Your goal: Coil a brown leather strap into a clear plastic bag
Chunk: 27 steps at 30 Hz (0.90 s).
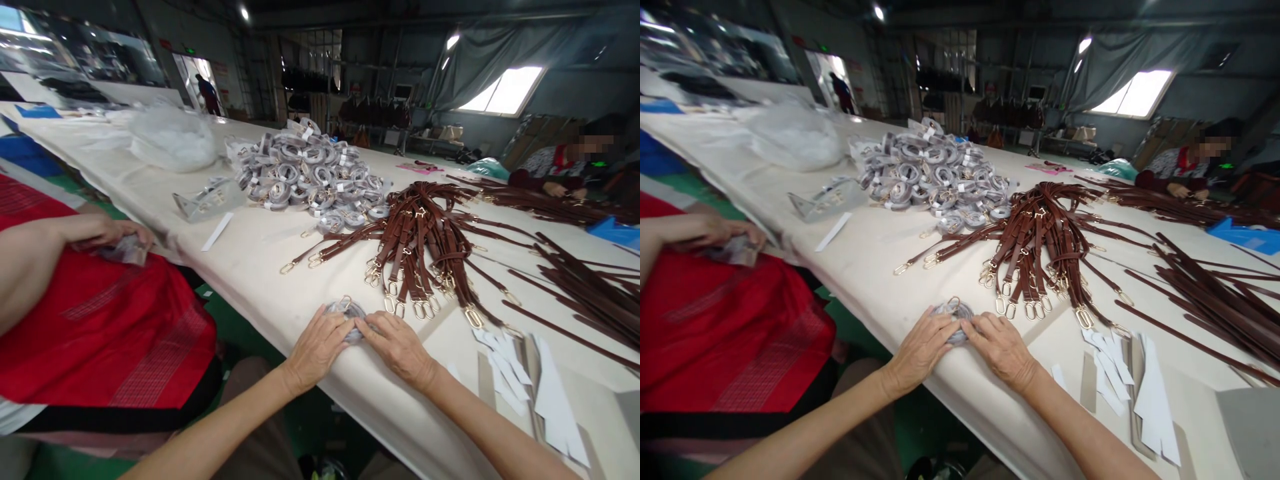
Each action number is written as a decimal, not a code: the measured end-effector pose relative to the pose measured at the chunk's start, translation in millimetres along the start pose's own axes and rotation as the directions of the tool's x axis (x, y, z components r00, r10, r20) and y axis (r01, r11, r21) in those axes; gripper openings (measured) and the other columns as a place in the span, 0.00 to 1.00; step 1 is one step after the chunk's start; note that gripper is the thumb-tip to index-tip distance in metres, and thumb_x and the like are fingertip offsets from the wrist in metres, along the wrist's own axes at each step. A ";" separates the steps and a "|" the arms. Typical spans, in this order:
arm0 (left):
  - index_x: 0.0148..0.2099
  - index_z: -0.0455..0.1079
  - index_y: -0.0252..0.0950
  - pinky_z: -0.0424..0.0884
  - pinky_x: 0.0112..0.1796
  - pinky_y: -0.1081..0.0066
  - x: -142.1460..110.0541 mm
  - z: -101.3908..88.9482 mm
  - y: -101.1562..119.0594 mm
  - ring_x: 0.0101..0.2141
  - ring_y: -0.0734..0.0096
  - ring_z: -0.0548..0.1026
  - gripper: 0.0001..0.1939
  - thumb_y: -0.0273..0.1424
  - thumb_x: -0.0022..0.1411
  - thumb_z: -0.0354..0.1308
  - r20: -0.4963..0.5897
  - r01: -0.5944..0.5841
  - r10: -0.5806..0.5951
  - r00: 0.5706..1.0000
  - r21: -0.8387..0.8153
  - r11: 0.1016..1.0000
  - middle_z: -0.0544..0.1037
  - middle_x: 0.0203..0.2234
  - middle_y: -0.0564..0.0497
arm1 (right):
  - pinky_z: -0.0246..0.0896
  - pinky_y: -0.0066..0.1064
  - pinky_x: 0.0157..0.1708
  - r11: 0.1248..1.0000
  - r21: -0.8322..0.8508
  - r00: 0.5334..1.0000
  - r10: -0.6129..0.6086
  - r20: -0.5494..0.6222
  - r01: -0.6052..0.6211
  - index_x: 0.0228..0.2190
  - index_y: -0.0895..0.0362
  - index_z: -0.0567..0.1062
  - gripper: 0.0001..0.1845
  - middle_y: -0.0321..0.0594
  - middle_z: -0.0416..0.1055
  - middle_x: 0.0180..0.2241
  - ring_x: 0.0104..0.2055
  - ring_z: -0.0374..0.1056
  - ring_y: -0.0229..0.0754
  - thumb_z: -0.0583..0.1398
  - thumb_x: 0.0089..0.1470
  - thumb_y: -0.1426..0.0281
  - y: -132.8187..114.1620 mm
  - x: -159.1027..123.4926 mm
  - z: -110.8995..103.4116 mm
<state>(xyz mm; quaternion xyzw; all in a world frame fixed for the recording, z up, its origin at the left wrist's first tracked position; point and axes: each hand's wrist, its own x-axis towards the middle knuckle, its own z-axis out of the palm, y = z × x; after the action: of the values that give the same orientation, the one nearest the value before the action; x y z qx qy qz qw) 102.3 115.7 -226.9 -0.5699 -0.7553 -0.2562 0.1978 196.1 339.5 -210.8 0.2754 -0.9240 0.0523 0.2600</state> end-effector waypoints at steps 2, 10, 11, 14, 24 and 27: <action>0.63 0.61 0.32 0.64 0.59 0.40 -0.8 0.6 0.8 0.53 0.53 0.73 0.19 0.26 0.72 0.48 -0.036 -0.008 0.009 0.999 0.009 1.000 0.76 0.48 0.37 | 0.64 0.41 0.46 1.000 0.006 0.999 -0.015 -0.031 0.015 0.59 0.62 0.62 0.21 0.51 0.71 0.46 0.46 0.64 0.48 0.49 0.67 0.78 -0.1 2.3 0.7; 0.55 0.66 0.29 0.67 0.59 0.45 -1.8 -5.3 -2.3 0.54 0.55 0.74 0.14 0.26 0.70 0.54 -0.125 -0.068 0.061 0.990 -0.047 0.997 0.78 0.47 0.38 | 0.67 0.38 0.42 0.996 0.083 0.999 -0.028 -0.018 0.029 0.50 0.60 0.70 0.13 0.48 0.72 0.43 0.43 0.65 0.46 0.52 0.67 0.76 2.6 16.0 -8.5; 0.53 0.67 0.30 0.66 0.60 0.46 -2.6 -5.1 -2.3 0.55 0.56 0.74 0.12 0.25 0.69 0.55 -0.134 -0.066 0.057 0.989 -0.060 0.996 0.79 0.45 0.39 | 0.67 0.37 0.43 0.994 0.103 1.000 -0.024 -0.008 0.025 0.49 0.59 0.71 0.12 0.48 0.72 0.43 0.44 0.65 0.45 0.51 0.67 0.76 2.1 17.4 -9.1; 0.50 0.69 0.32 0.65 0.61 0.46 -3.5 -4.6 -2.4 0.55 0.57 0.74 0.09 0.24 0.69 0.56 -0.132 -0.053 0.040 0.990 -0.098 0.994 0.79 0.45 0.41 | 0.68 0.35 0.44 0.987 0.161 0.999 -0.021 0.027 0.017 0.43 0.58 0.72 0.11 0.46 0.71 0.43 0.44 0.65 0.44 0.50 0.68 0.75 0.4 21.0 -9.7; 0.57 0.65 0.30 0.68 0.59 0.46 -1.1 -11.5 -2.9 0.57 0.55 0.73 0.16 0.27 0.69 0.56 -0.105 -0.027 0.013 0.994 -0.135 0.991 0.78 0.49 0.37 | 0.64 0.26 0.37 0.979 0.202 0.967 -0.062 0.245 0.011 0.31 0.58 0.72 0.10 0.41 0.71 0.36 0.38 0.65 0.39 0.56 0.66 0.75 15.5 47.4 -32.3; 0.53 0.66 0.31 0.67 0.59 0.44 -1.9 -10.8 -2.0 0.57 0.55 0.72 0.12 0.26 0.69 0.57 -0.101 -0.029 0.016 0.995 -0.130 0.991 0.78 0.49 0.37 | 0.63 0.28 0.35 0.984 0.169 0.942 -0.108 0.317 0.056 0.28 0.59 0.72 0.10 0.40 0.69 0.32 0.35 0.64 0.40 0.58 0.63 0.78 19.4 58.9 -33.2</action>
<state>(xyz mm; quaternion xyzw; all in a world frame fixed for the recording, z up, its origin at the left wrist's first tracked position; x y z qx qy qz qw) 101.0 107.2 -219.8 -0.5768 -0.7195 -0.3312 0.2000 158.7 335.4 -151.3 0.3383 -0.9348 0.0681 0.0838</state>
